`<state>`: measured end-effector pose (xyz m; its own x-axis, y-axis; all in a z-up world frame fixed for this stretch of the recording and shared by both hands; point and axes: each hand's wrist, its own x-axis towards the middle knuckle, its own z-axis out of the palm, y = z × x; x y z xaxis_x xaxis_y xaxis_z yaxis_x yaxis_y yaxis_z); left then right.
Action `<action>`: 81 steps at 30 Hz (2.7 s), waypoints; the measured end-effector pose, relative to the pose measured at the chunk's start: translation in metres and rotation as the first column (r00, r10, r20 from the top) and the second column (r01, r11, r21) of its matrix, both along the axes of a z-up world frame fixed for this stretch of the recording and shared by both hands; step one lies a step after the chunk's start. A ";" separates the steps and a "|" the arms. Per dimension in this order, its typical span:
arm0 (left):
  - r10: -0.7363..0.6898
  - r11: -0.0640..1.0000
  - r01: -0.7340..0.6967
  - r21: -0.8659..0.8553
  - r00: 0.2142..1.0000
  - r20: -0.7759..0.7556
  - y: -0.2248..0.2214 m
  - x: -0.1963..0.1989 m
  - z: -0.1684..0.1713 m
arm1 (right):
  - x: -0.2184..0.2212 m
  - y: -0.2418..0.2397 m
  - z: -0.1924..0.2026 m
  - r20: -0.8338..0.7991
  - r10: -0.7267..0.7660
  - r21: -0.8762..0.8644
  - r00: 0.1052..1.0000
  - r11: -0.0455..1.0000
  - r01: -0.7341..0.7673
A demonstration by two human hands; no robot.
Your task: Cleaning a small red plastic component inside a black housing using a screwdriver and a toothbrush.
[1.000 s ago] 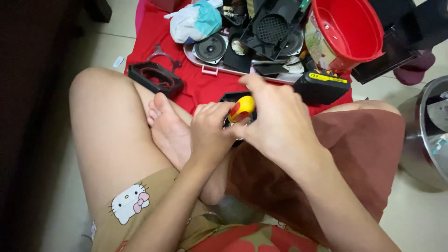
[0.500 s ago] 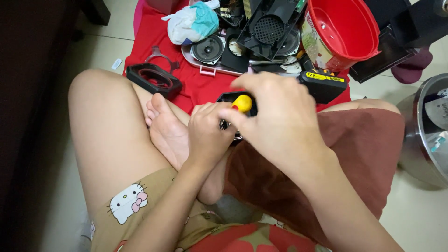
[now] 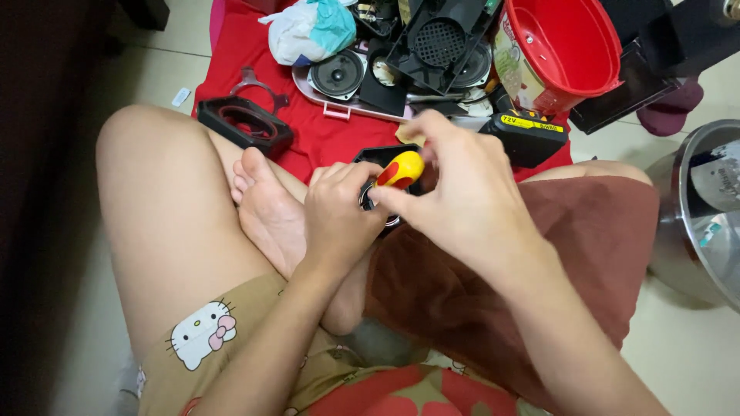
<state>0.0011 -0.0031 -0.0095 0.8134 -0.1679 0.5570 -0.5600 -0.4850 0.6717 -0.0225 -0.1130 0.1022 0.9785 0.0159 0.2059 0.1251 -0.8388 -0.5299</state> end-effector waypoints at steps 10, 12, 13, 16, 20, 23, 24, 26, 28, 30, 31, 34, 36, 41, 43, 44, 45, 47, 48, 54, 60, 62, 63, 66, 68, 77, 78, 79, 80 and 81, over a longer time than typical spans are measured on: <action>0.009 0.997 0.001 0.074 0.992 -0.127 0.011 0.003 -0.002 | 0.009 -0.015 -0.014 -0.206 0.048 0.176 0.977 0.984 -0.011; 0.038 0.976 0.016 0.216 0.970 -0.241 0.024 0.002 0.000 | 0.010 -0.023 -0.020 -0.293 0.121 0.339 0.948 0.941 -0.015; 0.043 0.977 0.011 0.211 0.968 -0.248 0.030 -0.001 0.000 | 0.009 -0.020 -0.026 -0.301 0.125 0.334 0.945 0.942 -0.019; 0.052 0.962 -0.022 0.270 0.993 -0.106 0.045 -0.006 0.002 | 0.009 -0.010 -0.046 -0.389 0.000 0.552 0.921 0.800 0.234; 0.024 0.957 -0.002 0.291 0.997 -0.070 0.049 -0.004 -0.003 | 0.006 -0.005 -0.092 -0.331 -0.103 0.405 0.938 0.883 0.239; 0.026 0.954 -0.005 0.301 0.997 -0.067 0.048 -0.001 -0.007 | 0.002 -0.004 -0.103 -0.317 -0.165 0.379 0.934 0.881 0.284; 0.025 0.955 -0.004 0.296 0.998 -0.066 0.046 0.000 -0.008 | 0.000 -0.004 -0.101 -0.359 -0.230 0.415 0.905 0.829 0.375; 0.026 0.957 0.000 0.290 0.996 -0.085 0.044 -0.001 -0.003 | -0.002 -0.014 -0.103 -0.354 -0.244 0.569 0.903 0.710 0.415; 0.027 0.959 0.002 0.284 0.995 -0.100 0.043 -0.002 -0.001 | -0.004 -0.024 -0.102 -0.347 -0.262 0.703 0.901 0.563 0.435; 0.028 0.953 0.006 0.303 0.994 -0.106 0.043 -0.003 -0.002 | -0.008 -0.034 -0.097 -0.338 -0.270 0.822 0.902 0.382 0.423; 0.022 0.952 0.012 0.306 0.994 -0.106 0.042 -0.003 -0.002 | -0.010 -0.040 -0.093 -0.339 -0.274 0.823 0.900 0.377 0.425; -0.004 0.960 0.038 0.278 0.992 -0.123 0.042 -0.005 0.001 | -0.014 -0.054 -0.086 -0.341 -0.308 0.857 0.888 0.287 0.429; -0.057 0.971 0.074 0.226 0.995 -0.080 0.041 -0.006 0.007 | -0.017 -0.063 -0.087 -0.312 -0.336 0.868 0.889 0.280 0.410; -0.016 0.950 0.038 0.309 0.997 -0.072 0.036 -0.003 -0.014 | -0.012 -0.047 -0.085 -0.241 -0.322 0.666 0.915 0.631 0.398; -0.009 0.937 0.025 0.349 0.999 -0.048 0.033 -0.004 -0.010 | -0.004 -0.035 -0.090 -0.240 -0.307 0.538 0.921 0.747 0.389; -0.003 0.937 0.020 0.350 0.999 -0.049 0.032 -0.006 -0.005 | -0.001 -0.031 -0.097 -0.225 -0.297 0.513 0.928 0.773 0.372; 0.002 0.936 0.016 0.351 0.999 -0.050 0.032 -0.008 0.000 | 0.004 -0.026 -0.105 -0.211 -0.287 0.487 0.935 0.798 0.355; -0.013 0.937 0.030 0.349 0.999 -0.053 0.030 -0.007 -0.004 | 0.006 -0.028 -0.114 -0.230 -0.273 0.429 0.934 0.833 0.349; -0.035 0.941 0.056 0.334 0.997 -0.069 0.028 -0.008 -0.006 | 0.006 -0.030 -0.118 -0.257 -0.270 0.352 0.928 0.868 0.350; -0.020 0.936 0.050 0.348 0.996 -0.090 0.022 -0.010 -0.002 | 0.008 -0.025 -0.118 -0.248 -0.222 0.419 0.943 0.853 0.311; -0.028 0.944 0.058 0.324 0.995 -0.095 0.023 -0.010 -0.001 | 0.005 -0.028 -0.113 -0.272 -0.173 0.494 0.947 0.819 0.292; -0.028 0.946 0.058 0.318 0.995 -0.096 0.023 -0.010 -0.004 | 0.004 -0.026 -0.108 -0.285 -0.177 0.497 0.942 0.813 0.303; -0.030 0.948 0.059 0.313 0.995 -0.095 0.023 -0.009 -0.005 | 0.004 -0.026 -0.106 -0.297 -0.182 0.501 0.937 0.806 0.315; -0.032 0.951 0.057 0.305 0.996 -0.087 0.023 -0.010 -0.004 | 0.007 -0.025 -0.113 -0.345 -0.221 0.474 0.912 0.798 0.372; -0.032 0.952 0.056 0.302 0.996 -0.084 0.023 -0.010 -0.005 | 0.007 -0.023 -0.118 -0.365 -0.250 0.466 0.897 0.785 0.409; -0.034 0.950 0.061 0.305 0.995 -0.095 0.024 -0.010 -0.005 | 0.005 -0.022 -0.116 -0.358 -0.297 0.594 0.885 0.659 0.461; -0.031 0.950 0.059 0.306 0.995 -0.096 0.024 -0.010 -0.004 | 0.005 -0.024 -0.119 -0.342 -0.286 0.608 0.895 0.659 0.443; -0.030 0.950 0.059 0.308 0.995 -0.096 0.024 -0.010 -0.003 | 0.004 -0.027 -0.118 -0.342 -0.285 0.609 0.895 0.658 0.442; -0.019 0.950 0.048 0.307 0.995 -0.096 0.024 -0.011 -0.003 | 0.003 -0.030 -0.118 -0.301 -0.271 0.647 0.914 0.646 0.405; -0.009 0.951 0.038 0.307 0.995 -0.096 0.023 -0.011 -0.002 | 0.002 -0.033 -0.118 -0.259 -0.258 0.683 0.931 0.633 0.365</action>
<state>-0.0098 0.0203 -0.0112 0.8527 -0.3388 0.3977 -0.5161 -0.6641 0.5409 -0.0202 -0.1457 -0.0157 0.9140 -0.3927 -0.1016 -0.1831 -0.1758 -0.9673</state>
